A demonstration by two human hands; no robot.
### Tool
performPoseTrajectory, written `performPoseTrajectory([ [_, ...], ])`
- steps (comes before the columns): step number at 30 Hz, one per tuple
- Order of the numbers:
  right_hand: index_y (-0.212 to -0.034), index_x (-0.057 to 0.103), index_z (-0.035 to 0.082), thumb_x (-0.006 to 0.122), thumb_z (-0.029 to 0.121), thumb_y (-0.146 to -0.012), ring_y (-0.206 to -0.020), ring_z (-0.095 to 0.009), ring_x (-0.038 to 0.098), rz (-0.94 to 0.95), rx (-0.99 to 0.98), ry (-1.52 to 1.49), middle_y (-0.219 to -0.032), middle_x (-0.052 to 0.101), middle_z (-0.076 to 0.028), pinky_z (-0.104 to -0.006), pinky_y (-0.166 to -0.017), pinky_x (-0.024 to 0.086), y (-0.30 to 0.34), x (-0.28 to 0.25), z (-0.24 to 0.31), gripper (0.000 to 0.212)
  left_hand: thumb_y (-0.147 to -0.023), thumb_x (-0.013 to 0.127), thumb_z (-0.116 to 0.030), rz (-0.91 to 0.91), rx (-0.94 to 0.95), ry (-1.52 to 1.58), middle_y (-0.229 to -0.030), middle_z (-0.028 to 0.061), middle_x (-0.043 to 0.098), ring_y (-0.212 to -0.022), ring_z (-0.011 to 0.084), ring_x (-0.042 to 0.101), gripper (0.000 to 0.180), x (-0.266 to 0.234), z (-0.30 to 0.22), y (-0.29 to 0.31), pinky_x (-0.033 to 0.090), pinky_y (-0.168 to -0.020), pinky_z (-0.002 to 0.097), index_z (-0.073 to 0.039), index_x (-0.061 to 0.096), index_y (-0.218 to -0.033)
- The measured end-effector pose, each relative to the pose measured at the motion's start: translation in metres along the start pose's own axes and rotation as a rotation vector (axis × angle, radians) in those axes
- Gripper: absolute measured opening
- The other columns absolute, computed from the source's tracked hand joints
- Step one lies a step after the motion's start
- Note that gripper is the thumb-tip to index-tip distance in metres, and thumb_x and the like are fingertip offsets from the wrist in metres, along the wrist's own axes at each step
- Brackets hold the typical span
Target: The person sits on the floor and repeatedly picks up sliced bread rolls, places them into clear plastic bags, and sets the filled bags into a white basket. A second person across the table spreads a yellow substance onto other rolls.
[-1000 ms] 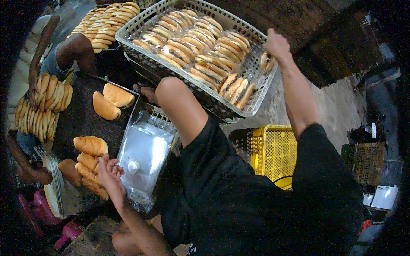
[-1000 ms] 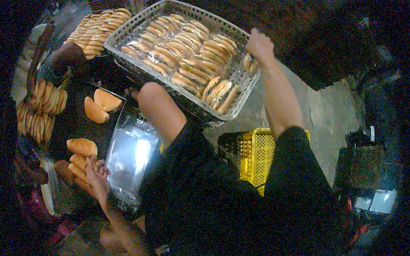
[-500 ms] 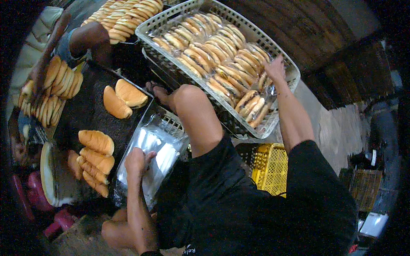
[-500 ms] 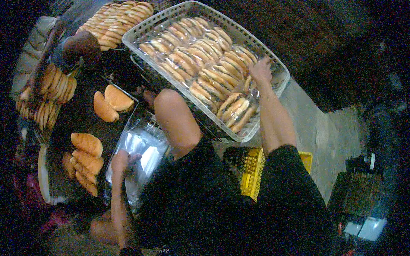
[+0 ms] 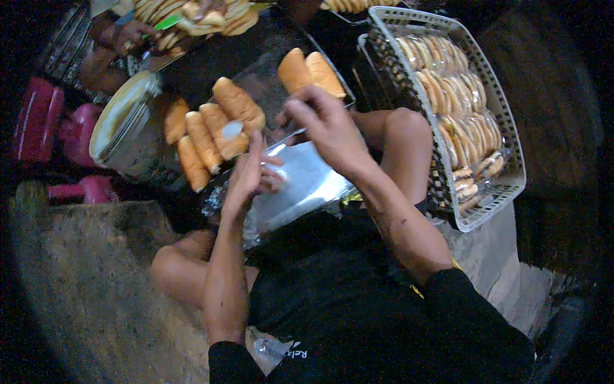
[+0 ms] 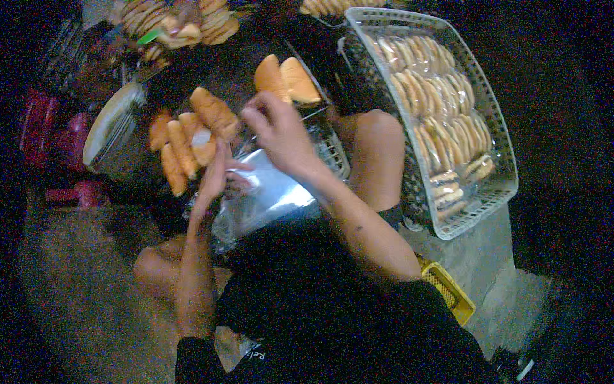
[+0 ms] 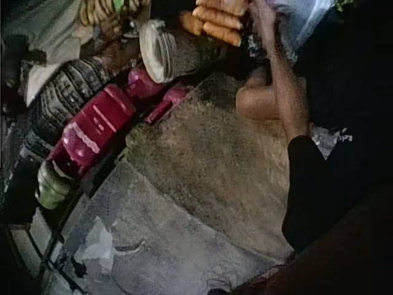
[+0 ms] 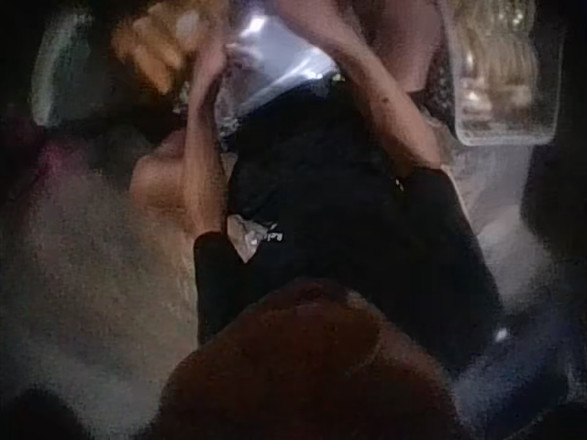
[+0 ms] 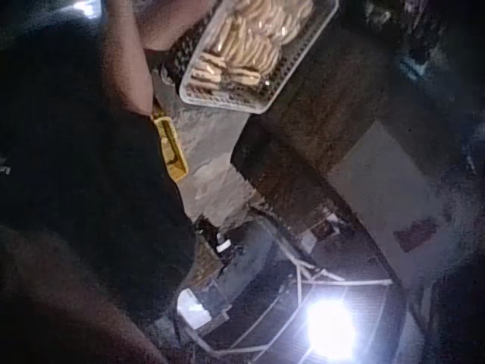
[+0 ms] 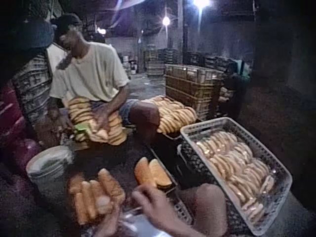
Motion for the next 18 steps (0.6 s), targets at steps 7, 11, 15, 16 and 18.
performPoseTrajectory([
  [7, -0.093, 0.055, 0.001, 0.058, 0.02, -0.095, -0.07, -0.016, 0.066, -0.155, 0.335, -0.381, -0.078, 0.061, -0.008, -0.0269, -0.053, 0.056, 0.05, -0.011, -0.018, 0.019, -0.09, 0.062, -0.043, -0.303, 0.429, 0.869, -0.083, 0.0037, 0.066, -0.063, 0.0111, 0.058, 0.037, -0.042, -0.036, 0.005, 0.04, -0.051, 0.0253, -0.008, 0.063, -0.101],
  [11, -0.085, 0.058, 0.001, 0.058, 0.025, -0.095, -0.061, -0.014, 0.063, -0.1, 0.065, -0.204, -0.068, 0.06, -0.005, -0.0256, -0.052, 0.048, 0.019, 0.023, 0.024, 0.026, -0.087, 0.07, -0.035, -0.621, 0.58, 0.822, -0.078, 0.0018, 0.065, -0.057, 0.0065, 0.055, 0.028, -0.093, -0.061, 0.044, 0.038, -0.046, 0.0202, -0.009, 0.062, -0.094],
  [15, -0.115, 0.06, 0.007, 0.075, 0.03, -0.079, -0.119, -0.035, 0.051, -0.091, -0.426, 0.601, -0.118, 0.059, -0.021, -0.0441, -0.098, 0.042, -0.033, 0.065, -0.066, 0.045, -0.09, 0.063, -0.045, -0.924, 0.545, 1.025, -0.081, 0.0036, 0.066, -0.051, 0.0065, 0.051, 0.036, -0.174, -0.018, 0.05, 0.037, -0.043, 0.021, -0.01, 0.06, -0.096],
  [16, -0.119, 0.058, 0.006, 0.077, 0.034, -0.075, -0.125, -0.037, 0.044, -0.077, -0.361, 0.773, -0.127, 0.052, -0.022, -0.0452, -0.104, 0.035, -0.039, 0.068, -0.092, 0.055, -0.091, 0.06, -0.048, -0.852, 0.592, 1.124, -0.082, 0.0039, 0.066, -0.051, 0.007, 0.05, 0.038, -0.181, -0.005, 0.046, 0.036, -0.042, 0.0213, -0.01, 0.06, -0.098],
  [18, -0.121, 0.059, 0.006, 0.079, 0.036, -0.07, -0.128, -0.041, 0.04, -0.089, -0.312, 0.987, -0.132, 0.049, -0.022, -0.0489, -0.108, 0.03, -0.051, 0.058, -0.112, 0.063, -0.093, 0.047, -0.058, -0.746, 0.489, 1.224, -0.088, 0.0048, 0.066, -0.054, 0.0102, 0.053, 0.049, -0.181, 0.004, 0.037, 0.037, -0.042, 0.022, -0.013, 0.057, -0.109],
])
Point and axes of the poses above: each hand's wrist, its own y-axis away from the middle knuckle, its own x-axis out of the palm, z = x × y, the point moved 7 cm from there along -y, towards the middle knuckle
